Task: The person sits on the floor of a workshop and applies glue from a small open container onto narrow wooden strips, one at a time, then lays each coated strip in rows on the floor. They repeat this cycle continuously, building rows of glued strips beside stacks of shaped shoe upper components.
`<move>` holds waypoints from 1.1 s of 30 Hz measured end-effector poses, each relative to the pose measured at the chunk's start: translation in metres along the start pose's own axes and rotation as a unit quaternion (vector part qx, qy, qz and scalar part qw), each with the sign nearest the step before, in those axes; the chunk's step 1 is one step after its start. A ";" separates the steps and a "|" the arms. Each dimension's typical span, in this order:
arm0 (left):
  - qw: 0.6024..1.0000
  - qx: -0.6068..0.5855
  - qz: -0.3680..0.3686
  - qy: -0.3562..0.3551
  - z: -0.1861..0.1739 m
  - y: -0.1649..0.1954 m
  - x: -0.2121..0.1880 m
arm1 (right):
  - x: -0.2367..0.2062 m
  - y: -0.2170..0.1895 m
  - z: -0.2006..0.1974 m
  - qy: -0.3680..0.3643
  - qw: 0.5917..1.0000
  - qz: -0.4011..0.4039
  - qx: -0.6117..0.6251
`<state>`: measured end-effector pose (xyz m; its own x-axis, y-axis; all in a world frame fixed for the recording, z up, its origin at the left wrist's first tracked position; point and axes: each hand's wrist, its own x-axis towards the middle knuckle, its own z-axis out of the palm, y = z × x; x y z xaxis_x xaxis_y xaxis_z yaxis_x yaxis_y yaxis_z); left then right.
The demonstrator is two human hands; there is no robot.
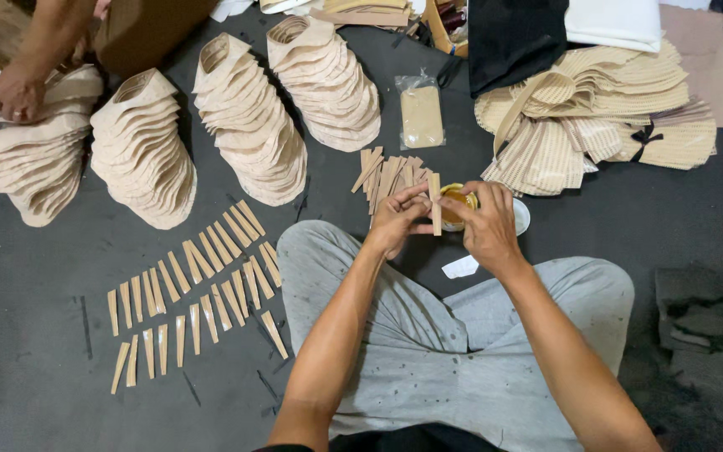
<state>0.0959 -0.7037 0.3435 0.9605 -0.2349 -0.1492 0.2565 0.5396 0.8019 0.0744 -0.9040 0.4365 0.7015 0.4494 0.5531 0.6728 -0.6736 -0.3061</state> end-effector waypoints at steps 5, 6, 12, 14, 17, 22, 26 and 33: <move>0.999 0.013 -0.016 -0.033 0.009 0.004 -0.007 | 0.007 0.009 -0.003 -0.006 1.000 0.000 -0.017; 0.999 0.029 -0.026 -0.030 0.011 0.005 -0.009 | 0.009 0.011 -0.002 -0.005 1.000 0.004 -0.021; 0.998 0.040 -0.026 -0.051 0.013 0.010 -0.008 | 0.012 0.018 -0.002 0.012 0.994 0.078 0.072; 0.998 0.038 -0.021 -0.052 0.012 0.009 -0.008 | 0.010 0.016 -0.002 0.011 0.995 0.072 0.074; 0.997 0.045 -0.028 -0.049 0.012 0.004 -0.008 | 0.008 0.014 -0.002 -0.009 0.996 0.080 0.044; 0.997 0.044 -0.030 -0.052 0.005 0.000 -0.004 | 0.004 0.023 0.003 -0.001 1.000 0.021 0.011; 1.000 0.019 -0.010 -0.011 0.000 -0.002 0.000 | -0.011 0.051 0.014 0.015 0.991 0.130 0.021; 0.990 -0.082 0.063 0.097 -0.004 0.034 -0.014 | -0.071 0.064 0.050 0.098 0.962 0.217 0.132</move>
<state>0.0919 -0.6784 0.3706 0.9847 -0.0064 -0.1739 0.1315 0.6819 0.7196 0.0792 -0.9494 0.3392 0.8898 0.0232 0.4559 0.3808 -0.5884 -0.7133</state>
